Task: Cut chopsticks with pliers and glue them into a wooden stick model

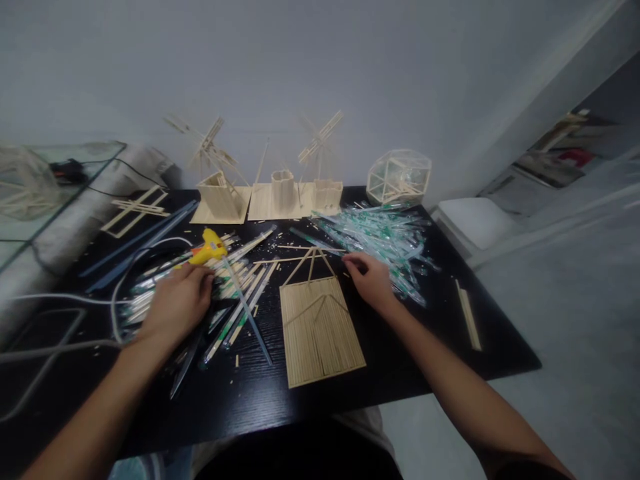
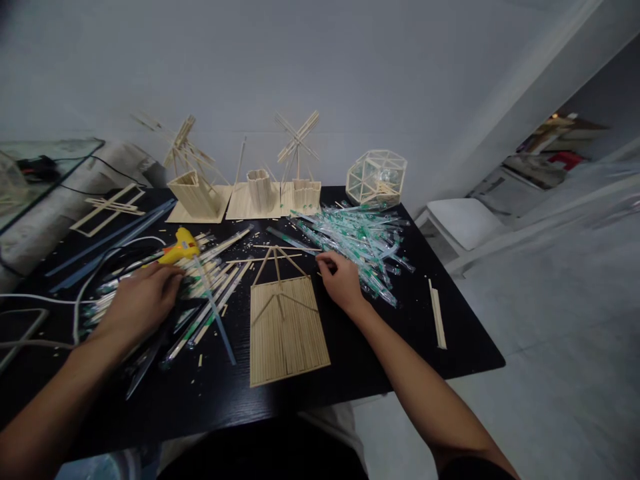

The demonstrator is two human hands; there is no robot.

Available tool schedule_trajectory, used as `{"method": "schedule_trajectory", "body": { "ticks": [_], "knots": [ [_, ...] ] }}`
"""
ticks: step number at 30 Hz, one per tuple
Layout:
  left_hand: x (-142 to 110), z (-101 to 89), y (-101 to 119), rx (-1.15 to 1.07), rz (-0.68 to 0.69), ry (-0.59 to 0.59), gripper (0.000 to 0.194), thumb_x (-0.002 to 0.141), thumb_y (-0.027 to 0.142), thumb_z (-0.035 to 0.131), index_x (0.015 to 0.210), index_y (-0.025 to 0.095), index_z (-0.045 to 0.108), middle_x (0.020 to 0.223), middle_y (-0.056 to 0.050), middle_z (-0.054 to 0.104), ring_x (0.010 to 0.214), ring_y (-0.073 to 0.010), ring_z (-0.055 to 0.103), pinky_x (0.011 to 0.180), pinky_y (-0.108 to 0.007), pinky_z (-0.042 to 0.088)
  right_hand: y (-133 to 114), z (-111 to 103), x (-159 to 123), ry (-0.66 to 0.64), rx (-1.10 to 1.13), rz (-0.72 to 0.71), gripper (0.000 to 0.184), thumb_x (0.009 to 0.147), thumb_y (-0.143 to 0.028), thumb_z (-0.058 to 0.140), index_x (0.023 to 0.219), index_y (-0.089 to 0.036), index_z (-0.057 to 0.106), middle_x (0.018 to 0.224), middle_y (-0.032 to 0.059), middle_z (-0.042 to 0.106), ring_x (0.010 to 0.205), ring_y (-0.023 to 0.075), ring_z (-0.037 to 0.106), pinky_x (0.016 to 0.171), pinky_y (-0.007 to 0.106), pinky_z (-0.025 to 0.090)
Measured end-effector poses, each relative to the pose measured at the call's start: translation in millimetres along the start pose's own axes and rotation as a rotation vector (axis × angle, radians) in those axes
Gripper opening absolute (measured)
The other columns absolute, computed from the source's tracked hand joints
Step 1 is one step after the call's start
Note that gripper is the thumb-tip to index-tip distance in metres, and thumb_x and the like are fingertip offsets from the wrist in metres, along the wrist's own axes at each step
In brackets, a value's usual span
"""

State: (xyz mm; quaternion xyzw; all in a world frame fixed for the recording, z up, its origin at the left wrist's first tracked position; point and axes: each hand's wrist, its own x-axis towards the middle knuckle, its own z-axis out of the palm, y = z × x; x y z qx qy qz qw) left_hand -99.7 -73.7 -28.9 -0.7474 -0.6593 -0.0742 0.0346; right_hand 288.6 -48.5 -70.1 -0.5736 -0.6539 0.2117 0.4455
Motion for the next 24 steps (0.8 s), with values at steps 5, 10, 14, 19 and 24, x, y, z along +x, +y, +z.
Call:
{"method": "schedule_trajectory", "body": {
  "ticks": [5,10,14,19,24],
  "knots": [
    [0.2,2.1,-1.6,-0.024,-0.01,0.011,0.051,0.095,0.04,0.031,0.105,0.011,0.072,0.107,-0.018,0.071,0.102,-0.0337,0.066,0.097,-0.047,0.05,4.6,2.1,-1.0,-0.055,-0.067,-0.078,0.019,0.087,-0.018,0.061,0.095,-0.022,0.077,0.102,0.0074,0.081,0.099,0.0262,0.074,0.095,0.045,0.057],
    [-0.7,3.5,-2.0,-0.046,-0.012,0.034,0.047,0.096,0.041,0.033,0.107,0.014,0.07,0.106,-0.017,0.07,0.102,-0.0331,0.065,0.095,-0.047,0.051,5.6,2.1,-1.6,-0.095,-0.098,-0.128,0.023,0.088,-0.014,0.059,0.1,-0.022,0.077,0.105,0.0077,0.08,0.103,0.0262,0.073,0.097,0.045,0.056],
    [-0.7,3.5,0.3,-0.106,0.019,0.068,0.043,0.095,0.041,0.036,0.105,0.015,0.069,0.107,-0.018,0.069,0.105,-0.035,0.064,0.096,-0.05,0.05,6.1,2.0,-1.4,-0.105,-0.112,-0.144,0.023,0.089,-0.013,0.059,0.1,-0.022,0.077,0.105,0.0075,0.08,0.103,0.0259,0.073,0.096,0.044,0.056],
    [0.5,5.5,8.1,-0.177,0.083,0.132,0.037,0.095,0.042,0.04,0.101,0.017,0.067,0.106,-0.016,0.069,0.104,-0.0339,0.064,0.097,-0.049,0.05,5.4,2.2,-2.0,-0.105,-0.121,-0.148,0.02,0.088,-0.014,0.062,0.097,-0.022,0.077,0.101,0.0073,0.08,0.099,0.0255,0.073,0.092,0.043,0.057],
    [-2.4,11.9,9.6,-0.238,0.091,0.16,0.033,0.097,0.041,0.043,0.1,0.018,0.066,0.102,-0.014,0.069,0.1,-0.0325,0.065,0.095,-0.049,0.051,4.4,2.8,-2.1,-0.112,-0.119,-0.144,0.02,0.088,-0.015,0.061,0.097,-0.022,0.077,0.101,0.0071,0.079,0.098,0.0252,0.073,0.091,0.042,0.057]
  ]
}}
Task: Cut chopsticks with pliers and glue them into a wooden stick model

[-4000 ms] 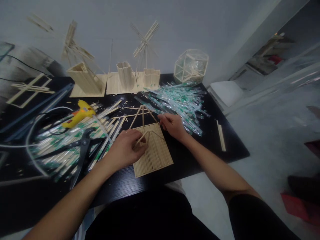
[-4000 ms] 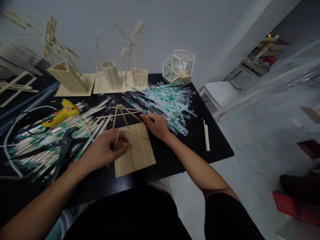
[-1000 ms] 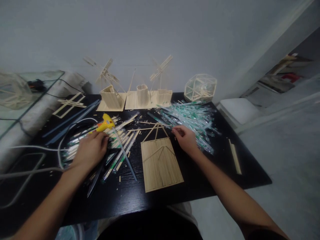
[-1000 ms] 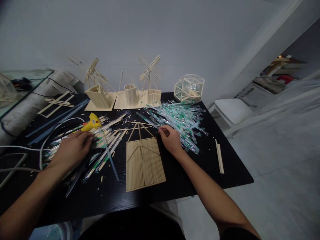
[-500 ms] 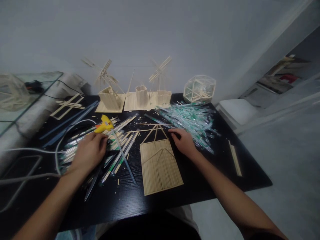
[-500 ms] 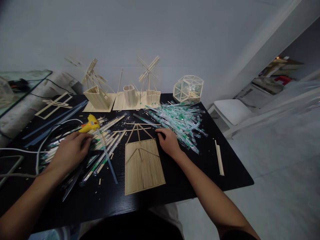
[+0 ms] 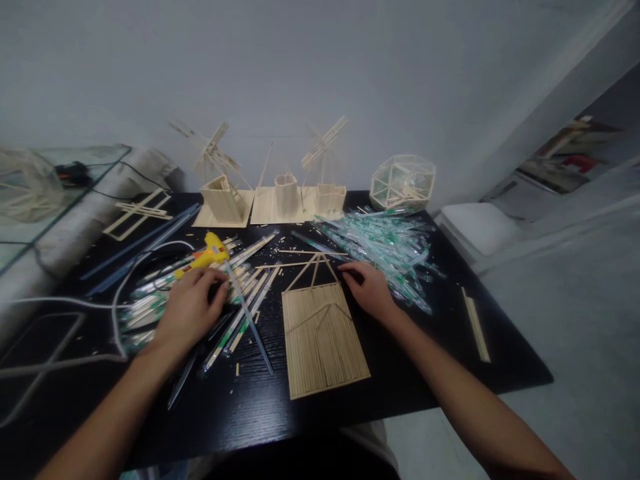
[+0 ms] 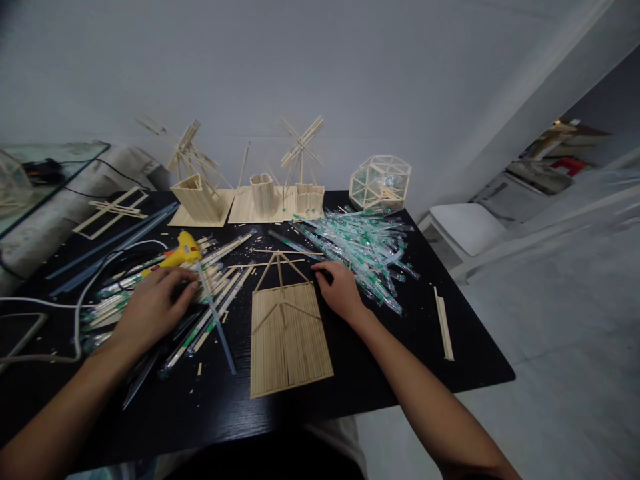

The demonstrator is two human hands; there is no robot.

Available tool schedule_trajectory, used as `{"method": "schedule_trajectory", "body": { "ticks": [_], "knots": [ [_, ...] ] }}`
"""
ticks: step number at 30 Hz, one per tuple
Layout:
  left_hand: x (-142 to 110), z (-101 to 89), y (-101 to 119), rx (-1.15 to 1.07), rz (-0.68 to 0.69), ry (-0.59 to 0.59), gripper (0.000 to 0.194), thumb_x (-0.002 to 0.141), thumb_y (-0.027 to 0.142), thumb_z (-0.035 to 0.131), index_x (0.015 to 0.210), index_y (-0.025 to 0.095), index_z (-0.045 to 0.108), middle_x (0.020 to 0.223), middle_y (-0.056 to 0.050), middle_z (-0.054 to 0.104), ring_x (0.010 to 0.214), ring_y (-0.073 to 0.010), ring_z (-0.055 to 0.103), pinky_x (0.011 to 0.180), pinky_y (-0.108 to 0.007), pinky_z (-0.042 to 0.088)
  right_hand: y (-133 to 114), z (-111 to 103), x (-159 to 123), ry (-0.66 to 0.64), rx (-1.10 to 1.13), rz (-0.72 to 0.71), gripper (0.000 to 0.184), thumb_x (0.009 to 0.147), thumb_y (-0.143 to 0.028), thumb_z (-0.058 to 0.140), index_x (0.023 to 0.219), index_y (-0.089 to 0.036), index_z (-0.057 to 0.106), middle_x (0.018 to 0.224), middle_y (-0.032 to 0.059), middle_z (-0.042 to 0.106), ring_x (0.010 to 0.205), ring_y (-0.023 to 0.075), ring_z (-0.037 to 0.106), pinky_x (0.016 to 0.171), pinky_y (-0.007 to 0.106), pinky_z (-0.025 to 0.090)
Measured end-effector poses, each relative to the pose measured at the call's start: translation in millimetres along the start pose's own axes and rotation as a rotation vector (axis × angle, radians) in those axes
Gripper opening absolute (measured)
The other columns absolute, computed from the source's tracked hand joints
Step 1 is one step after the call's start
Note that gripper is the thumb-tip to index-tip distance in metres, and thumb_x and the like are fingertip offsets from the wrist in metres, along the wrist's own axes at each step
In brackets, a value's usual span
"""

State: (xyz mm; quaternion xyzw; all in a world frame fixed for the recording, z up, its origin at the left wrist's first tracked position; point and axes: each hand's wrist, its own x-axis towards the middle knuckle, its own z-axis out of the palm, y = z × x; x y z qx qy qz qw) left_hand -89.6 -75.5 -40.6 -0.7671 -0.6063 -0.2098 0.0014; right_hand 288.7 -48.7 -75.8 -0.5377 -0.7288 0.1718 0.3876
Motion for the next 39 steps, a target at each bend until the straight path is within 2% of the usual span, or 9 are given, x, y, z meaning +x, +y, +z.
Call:
{"method": "schedule_trajectory", "body": {
  "ticks": [4,7,12,15,21,28,31,34,39],
  "knots": [
    [0.6,-0.6,3.1,-0.026,0.061,0.018,0.028,0.097,0.038,0.046,0.099,0.018,0.066,0.102,-0.013,0.069,0.101,-0.0306,0.064,0.095,-0.046,0.05,-0.2,1.5,0.8,-0.006,0.001,0.011,0.02,0.088,-0.015,0.06,0.098,-0.022,0.077,0.101,0.008,0.079,0.099,0.026,0.072,0.092,0.043,0.056],
    [10.6,-2.8,15.1,-0.009,0.126,-0.002,0.026,0.097,0.036,0.047,0.097,0.019,0.066,0.102,-0.012,0.069,0.1,-0.0292,0.064,0.093,-0.044,0.051,-0.2,2.9,1.5,-0.006,0.007,0.016,0.02,0.088,-0.015,0.06,0.097,-0.022,0.077,0.101,0.008,0.079,0.099,0.0261,0.072,0.091,0.044,0.056],
    [38.4,3.3,43.2,0.125,0.127,-0.208,0.03,0.097,0.032,0.048,0.112,0.015,0.068,0.111,-0.015,0.069,0.103,-0.0326,0.064,0.092,-0.048,0.049,0.5,2.9,1.4,-0.007,0.024,0.015,0.021,0.088,-0.016,0.058,0.097,-0.022,0.076,0.1,0.0082,0.079,0.096,0.0257,0.073,0.088,0.043,0.058],
    [49.5,13.7,54.5,0.155,0.126,-0.262,0.028,0.096,0.028,0.05,0.111,0.015,0.07,0.11,-0.016,0.07,0.106,-0.0341,0.064,0.094,-0.049,0.046,-0.6,1.4,0.4,-0.02,0.047,0.002,0.028,0.084,-0.01,0.055,0.099,-0.021,0.076,0.102,0.0075,0.079,0.097,0.0241,0.074,0.089,0.042,0.059],
    [54.6,23.3,59.6,0.135,0.152,-0.236,0.026,0.098,0.026,0.047,0.096,0.016,0.071,0.098,-0.015,0.072,0.097,-0.0318,0.066,0.087,-0.046,0.047,-10.8,-0.4,-1.8,-0.067,0.105,-0.052,0.041,0.075,-0.002,0.053,0.106,-0.02,0.073,0.097,0.0054,0.08,0.093,0.0217,0.075,0.088,0.039,0.06],
    [53.0,4.0,47.8,-0.009,0.169,-0.201,0.035,0.1,0.036,0.045,0.09,0.021,0.074,0.094,-0.01,0.075,0.089,-0.0257,0.068,0.085,-0.04,0.049,-13.1,-0.1,-2.1,-0.101,0.129,-0.104,0.03,0.077,-0.003,0.056,0.094,-0.022,0.073,0.09,0.0053,0.076,0.086,0.0215,0.071,0.08,0.036,0.057],
    [46.4,-5.9,43.4,-0.189,0.079,-0.192,0.038,0.1,0.047,0.046,0.095,0.023,0.075,0.096,-0.007,0.078,0.088,-0.0248,0.071,0.083,-0.036,0.05,-11.5,-0.9,-1.6,-0.105,0.12,-0.159,0.024,0.079,-0.005,0.057,0.088,-0.021,0.071,0.088,0.0057,0.075,0.085,0.0216,0.069,0.08,0.037,0.055],
    [38.9,-11.1,40.8,-0.267,-0.046,-0.145,0.041,0.099,0.051,0.043,0.089,0.022,0.071,0.086,-0.005,0.077,0.079,-0.0233,0.07,0.074,-0.033,0.049,-11.2,-3.0,-0.3,-0.132,0.117,-0.218,0.021,0.081,-0.005,0.057,0.086,-0.021,0.069,0.089,0.0056,0.075,0.088,0.0217,0.068,0.083,0.037,0.054],
    [31.5,-7.3,35.3,-0.327,-0.135,-0.063,0.043,0.097,0.052,0.04,0.082,0.022,0.066,0.071,-0.002,0.071,0.071,-0.0212,0.067,0.069,-0.031,0.047,-14.9,-9.9,3.1,-0.203,0.069,-0.234,0.01,0.089,-0.013,0.063,0.089,-0.022,0.069,0.092,0.0058,0.074,0.091,0.0219,0.067,0.086,0.038,0.053]
  ]
}}
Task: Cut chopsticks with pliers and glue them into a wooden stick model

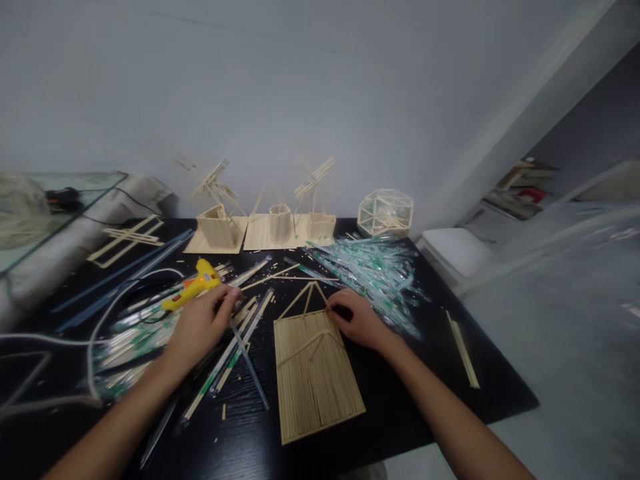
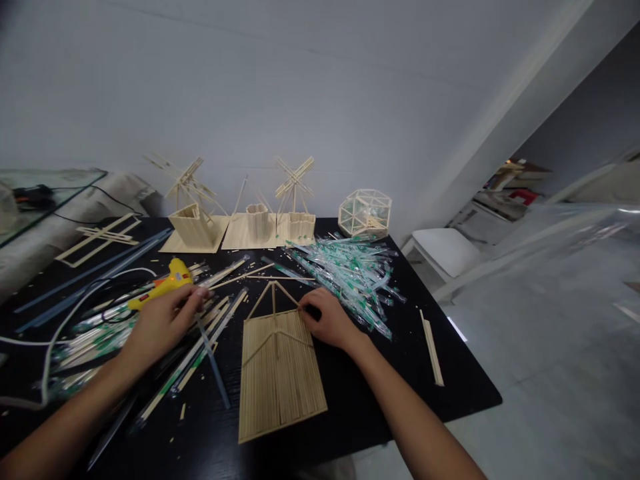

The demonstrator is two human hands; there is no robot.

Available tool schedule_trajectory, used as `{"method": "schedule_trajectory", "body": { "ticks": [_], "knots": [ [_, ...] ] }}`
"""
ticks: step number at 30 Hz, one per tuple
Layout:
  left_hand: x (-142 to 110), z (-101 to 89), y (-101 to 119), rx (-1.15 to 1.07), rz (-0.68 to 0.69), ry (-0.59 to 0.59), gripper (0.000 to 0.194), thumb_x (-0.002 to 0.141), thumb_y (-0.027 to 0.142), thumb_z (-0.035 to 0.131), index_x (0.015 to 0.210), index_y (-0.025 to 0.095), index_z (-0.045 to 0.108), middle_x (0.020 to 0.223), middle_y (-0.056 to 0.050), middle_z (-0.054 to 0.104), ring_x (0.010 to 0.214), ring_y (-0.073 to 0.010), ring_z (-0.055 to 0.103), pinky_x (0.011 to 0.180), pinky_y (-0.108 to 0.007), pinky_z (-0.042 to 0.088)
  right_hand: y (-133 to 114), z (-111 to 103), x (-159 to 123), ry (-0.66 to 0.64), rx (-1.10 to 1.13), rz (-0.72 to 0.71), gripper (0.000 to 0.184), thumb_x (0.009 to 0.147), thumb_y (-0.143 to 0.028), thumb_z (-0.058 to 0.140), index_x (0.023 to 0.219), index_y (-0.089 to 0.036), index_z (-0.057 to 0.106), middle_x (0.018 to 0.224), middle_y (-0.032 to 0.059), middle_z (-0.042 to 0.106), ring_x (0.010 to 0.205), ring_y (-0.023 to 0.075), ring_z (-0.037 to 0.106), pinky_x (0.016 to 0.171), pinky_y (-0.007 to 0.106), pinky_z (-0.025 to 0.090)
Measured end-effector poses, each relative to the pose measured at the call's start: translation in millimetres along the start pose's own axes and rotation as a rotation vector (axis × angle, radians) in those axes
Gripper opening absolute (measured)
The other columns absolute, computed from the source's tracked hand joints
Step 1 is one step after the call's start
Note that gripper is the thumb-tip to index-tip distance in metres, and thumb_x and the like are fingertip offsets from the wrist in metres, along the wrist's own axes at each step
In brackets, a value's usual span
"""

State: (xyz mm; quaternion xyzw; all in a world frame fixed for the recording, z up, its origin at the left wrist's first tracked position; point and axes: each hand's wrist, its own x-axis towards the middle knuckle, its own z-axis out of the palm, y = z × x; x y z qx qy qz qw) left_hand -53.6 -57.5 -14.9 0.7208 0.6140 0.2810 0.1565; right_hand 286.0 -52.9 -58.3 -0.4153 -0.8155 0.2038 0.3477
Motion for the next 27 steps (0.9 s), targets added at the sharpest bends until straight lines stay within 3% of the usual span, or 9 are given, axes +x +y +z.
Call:
{"method": "schedule_trajectory", "body": {
  "ticks": [7,12,27],
  "knots": [
    [-2.3,3.3,0.0,0.006,-0.009,-0.007,0.041,0.096,0.052,0.041,0.083,0.022,0.066,0.073,-0.003,0.071,0.071,-0.0214,0.067,0.071,-0.033,0.046,-4.5,-4.4,0.4,-0.08,-0.098,-0.018,0.01,0.098,-0.021,0.061,0.092,-0.022,0.069,0.094,0.007,0.074,0.094,0.0236,0.065,0.089,0.041,0.051],
    [-2.7,2.8,0.0,-0.016,0.019,-0.003,0.041,0.096,0.053,0.041,0.083,0.023,0.065,0.076,-0.002,0.072,0.074,-0.021,0.067,0.072,-0.032,0.046,-6.7,-4.2,-1.1,-0.037,-0.197,0.022,0.013,0.102,-0.022,0.055,0.096,-0.022,0.068,0.099,0.0078,0.075,0.095,0.0246,0.067,0.088,0.043,0.05],
    [-2.4,4.1,-0.7,0.013,0.031,-0.005,0.042,0.096,0.053,0.04,0.083,0.022,0.065,0.079,-0.004,0.073,0.074,-0.0221,0.067,0.073,-0.032,0.046,-27.4,-16.4,6.2,-0.033,-0.067,0.161,0.021,0.104,-0.026,0.046,0.092,-0.022,0.062,0.086,0.0032,0.067,0.081,0.0195,0.064,0.075,0.03,0.048]
  ]
}}
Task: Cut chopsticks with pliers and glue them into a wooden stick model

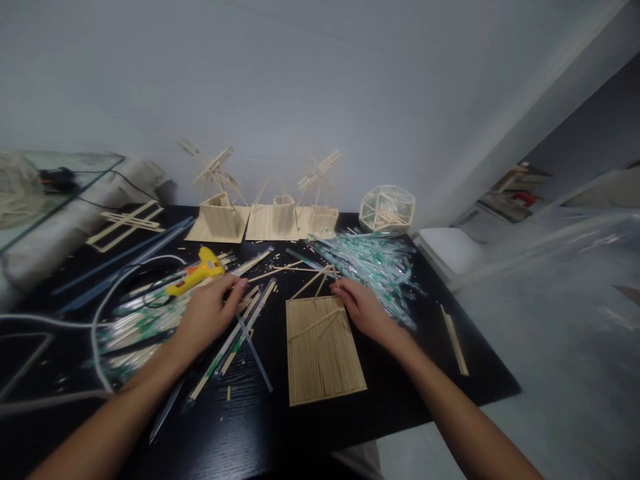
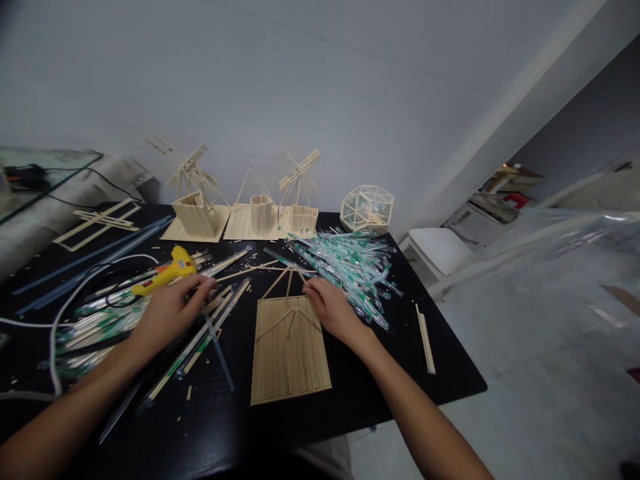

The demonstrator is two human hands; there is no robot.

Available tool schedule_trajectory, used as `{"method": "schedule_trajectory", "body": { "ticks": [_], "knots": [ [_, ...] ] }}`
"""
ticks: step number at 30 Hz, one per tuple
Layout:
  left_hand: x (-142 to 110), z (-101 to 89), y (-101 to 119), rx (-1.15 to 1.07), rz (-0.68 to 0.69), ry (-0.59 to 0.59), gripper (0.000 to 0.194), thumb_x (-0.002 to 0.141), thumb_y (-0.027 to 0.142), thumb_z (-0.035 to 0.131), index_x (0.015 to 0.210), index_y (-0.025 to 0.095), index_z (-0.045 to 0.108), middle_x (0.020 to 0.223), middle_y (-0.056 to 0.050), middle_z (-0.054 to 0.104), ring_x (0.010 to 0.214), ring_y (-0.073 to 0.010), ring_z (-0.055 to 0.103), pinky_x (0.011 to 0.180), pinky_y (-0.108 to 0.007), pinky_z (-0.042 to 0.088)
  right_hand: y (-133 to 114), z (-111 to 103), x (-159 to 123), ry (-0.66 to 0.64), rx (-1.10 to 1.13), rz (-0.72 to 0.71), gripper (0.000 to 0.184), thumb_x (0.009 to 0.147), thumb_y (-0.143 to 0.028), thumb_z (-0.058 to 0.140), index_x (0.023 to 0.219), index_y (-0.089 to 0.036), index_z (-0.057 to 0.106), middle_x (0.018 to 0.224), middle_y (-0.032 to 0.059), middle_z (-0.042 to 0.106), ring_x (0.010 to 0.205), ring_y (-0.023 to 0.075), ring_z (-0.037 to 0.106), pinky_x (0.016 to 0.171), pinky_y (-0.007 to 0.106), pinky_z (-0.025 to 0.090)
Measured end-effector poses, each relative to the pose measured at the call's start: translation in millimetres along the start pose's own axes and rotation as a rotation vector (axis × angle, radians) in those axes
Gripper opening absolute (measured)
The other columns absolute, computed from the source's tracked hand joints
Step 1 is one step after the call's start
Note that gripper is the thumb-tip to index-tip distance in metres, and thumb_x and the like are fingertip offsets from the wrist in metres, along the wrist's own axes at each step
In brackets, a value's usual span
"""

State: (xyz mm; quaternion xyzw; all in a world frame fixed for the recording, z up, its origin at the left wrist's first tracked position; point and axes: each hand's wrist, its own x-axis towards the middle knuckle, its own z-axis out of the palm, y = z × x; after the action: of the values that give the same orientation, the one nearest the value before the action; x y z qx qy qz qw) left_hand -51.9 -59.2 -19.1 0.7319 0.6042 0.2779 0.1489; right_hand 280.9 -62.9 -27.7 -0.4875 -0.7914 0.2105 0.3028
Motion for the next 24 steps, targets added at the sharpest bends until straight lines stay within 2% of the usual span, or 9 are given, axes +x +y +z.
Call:
{"method": "schedule_trajectory", "body": {
  "ticks": [2,5,8,12,16,19,21,24],
  "knots": [
    [-0.4,0.0,0.8,-0.001,0.005,-0.011,0.042,0.096,0.054,0.04,0.082,0.022,0.065,0.078,-0.004,0.072,0.074,-0.0221,0.067,0.072,-0.032,0.046,2.4,0.5,-0.2,-0.007,-0.02,0.021,0.017,0.103,-0.025,0.049,0.092,-0.022,0.061,0.085,0.0024,0.067,0.079,0.019,0.063,0.074,0.03,0.048],
    [-0.5,0.7,0.4,-0.013,0.017,-0.01,0.043,0.096,0.054,0.04,0.081,0.022,0.065,0.077,-0.004,0.072,0.074,-0.0219,0.066,0.072,-0.032,0.045,10.9,4.0,-1.2,-0.024,-0.148,0.069,0.003,0.097,-0.021,0.061,0.094,-0.022,0.062,0.092,0.0043,0.069,0.087,0.0213,0.064,0.08,0.034,0.049],
    [0.1,1.4,-0.6,-0.014,0.014,-0.01,0.042,0.096,0.054,0.04,0.08,0.022,0.064,0.076,-0.003,0.071,0.072,-0.0216,0.065,0.071,-0.032,0.044,19.0,7.1,-1.9,-0.029,-0.237,0.109,0.007,0.092,-0.018,0.067,0.087,-0.02,0.063,0.093,0.0077,0.069,0.093,0.0253,0.064,0.085,0.038,0.048],
    [0.9,1.3,-1.6,-0.015,0.012,-0.022,0.043,0.095,0.055,0.041,0.081,0.022,0.065,0.08,-0.005,0.073,0.076,-0.0232,0.067,0.074,-0.033,0.045,16.6,3.4,-1.0,-0.057,-0.28,0.134,0.018,0.093,-0.017,0.066,0.078,-0.021,0.058,0.085,0.0068,0.067,0.083,0.0241,0.063,0.074,0.034,0.045],
    [1.1,1.6,-3.0,-0.028,0.012,-0.049,0.043,0.096,0.054,0.04,0.084,0.022,0.066,0.083,-0.005,0.074,0.078,-0.0237,0.068,0.076,-0.034,0.046,4.2,-9.4,2.4,-0.072,-0.291,0.15,0.018,0.095,-0.02,0.062,0.079,-0.023,0.054,0.077,0.0038,0.065,0.071,0.0213,0.06,0.065,0.031,0.039],
    [1.4,2.0,-3.9,-0.033,0.012,-0.048,0.043,0.097,0.054,0.04,0.086,0.022,0.067,0.083,-0.005,0.074,0.078,-0.0236,0.067,0.076,-0.034,0.045,-0.2,-19.5,6.9,-0.055,-0.188,0.173,0.014,0.099,-0.026,0.054,0.085,-0.024,0.054,0.073,0.0002,0.061,0.067,0.0195,0.058,0.065,0.029,0.039],
    [1.5,1.9,-3.7,-0.026,0.015,-0.049,0.044,0.097,0.055,0.039,0.085,0.022,0.066,0.081,-0.005,0.073,0.077,-0.0235,0.067,0.075,-0.034,0.045,1.4,-24.1,9.7,-0.031,-0.026,0.202,0.014,0.097,-0.031,0.055,0.085,-0.023,0.055,0.076,0.0,0.062,0.071,0.0189,0.058,0.067,0.029,0.041],
    [1.5,1.2,-3.2,-0.02,0.016,-0.049,0.045,0.097,0.055,0.039,0.084,0.021,0.066,0.079,-0.004,0.071,0.075,-0.0231,0.066,0.073,-0.033,0.044,6.4,-27.6,11.3,-0.041,0.306,0.309,0.021,0.083,-0.037,0.072,0.088,-0.021,0.058,0.085,0.0004,0.066,0.079,0.0181,0.061,0.069,0.028,0.046]
  ]
}}
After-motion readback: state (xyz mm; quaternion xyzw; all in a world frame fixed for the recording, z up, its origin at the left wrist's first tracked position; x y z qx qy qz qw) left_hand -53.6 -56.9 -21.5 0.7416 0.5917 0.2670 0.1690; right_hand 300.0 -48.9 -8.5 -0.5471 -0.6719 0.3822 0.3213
